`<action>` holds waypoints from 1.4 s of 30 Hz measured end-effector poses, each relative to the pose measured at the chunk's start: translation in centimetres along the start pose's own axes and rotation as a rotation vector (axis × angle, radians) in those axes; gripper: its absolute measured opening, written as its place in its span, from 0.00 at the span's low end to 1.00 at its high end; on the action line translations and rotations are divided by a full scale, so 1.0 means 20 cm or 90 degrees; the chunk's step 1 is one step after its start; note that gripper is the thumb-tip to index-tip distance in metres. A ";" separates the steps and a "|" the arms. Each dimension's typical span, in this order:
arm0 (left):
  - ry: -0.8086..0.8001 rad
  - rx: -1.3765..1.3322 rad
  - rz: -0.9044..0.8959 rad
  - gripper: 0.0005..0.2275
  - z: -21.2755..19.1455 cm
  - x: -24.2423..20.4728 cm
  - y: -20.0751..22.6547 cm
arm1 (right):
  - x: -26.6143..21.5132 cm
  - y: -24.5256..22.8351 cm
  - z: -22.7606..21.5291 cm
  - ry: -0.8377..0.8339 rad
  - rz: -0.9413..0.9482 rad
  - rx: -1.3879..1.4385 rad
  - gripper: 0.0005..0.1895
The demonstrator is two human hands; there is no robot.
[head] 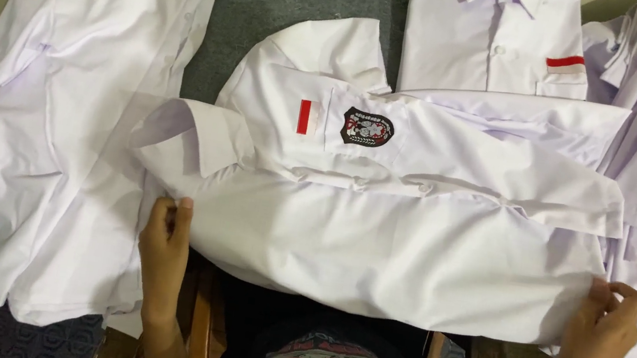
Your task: Folding and smoothing a white school shirt on a work table, including trimming loose threads.
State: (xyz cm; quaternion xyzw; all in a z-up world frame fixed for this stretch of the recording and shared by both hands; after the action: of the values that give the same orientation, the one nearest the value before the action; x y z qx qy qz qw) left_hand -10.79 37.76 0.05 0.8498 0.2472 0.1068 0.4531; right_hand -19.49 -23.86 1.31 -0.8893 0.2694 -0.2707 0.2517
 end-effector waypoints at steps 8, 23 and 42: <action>0.047 -0.047 0.012 0.16 -0.02 0.03 -0.08 | 0.04 0.08 -0.04 0.031 -0.088 -0.104 0.09; 0.119 0.036 0.136 0.16 -0.14 0.21 -0.07 | 0.36 -1.03 0.75 -0.070 -0.692 -0.148 0.37; 0.237 0.105 0.590 0.09 -0.18 0.73 0.59 | 0.23 -0.95 0.08 -0.229 -0.302 0.012 0.18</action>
State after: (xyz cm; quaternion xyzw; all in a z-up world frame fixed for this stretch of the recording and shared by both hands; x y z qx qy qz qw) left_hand 3.97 42.32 11.23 0.8697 -0.0718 0.4264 0.2380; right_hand -8.78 -12.32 13.03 -0.9586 0.0024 -0.1629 0.2336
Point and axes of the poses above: each hand's wrist, its own x-axis towards the middle knuckle, its own z-axis out of the palm, y = z × x, the point moved 8 cm from there along x, towards the middle knuckle, and after that the axes turned 7 degrees about y, right-handed, at the moved point
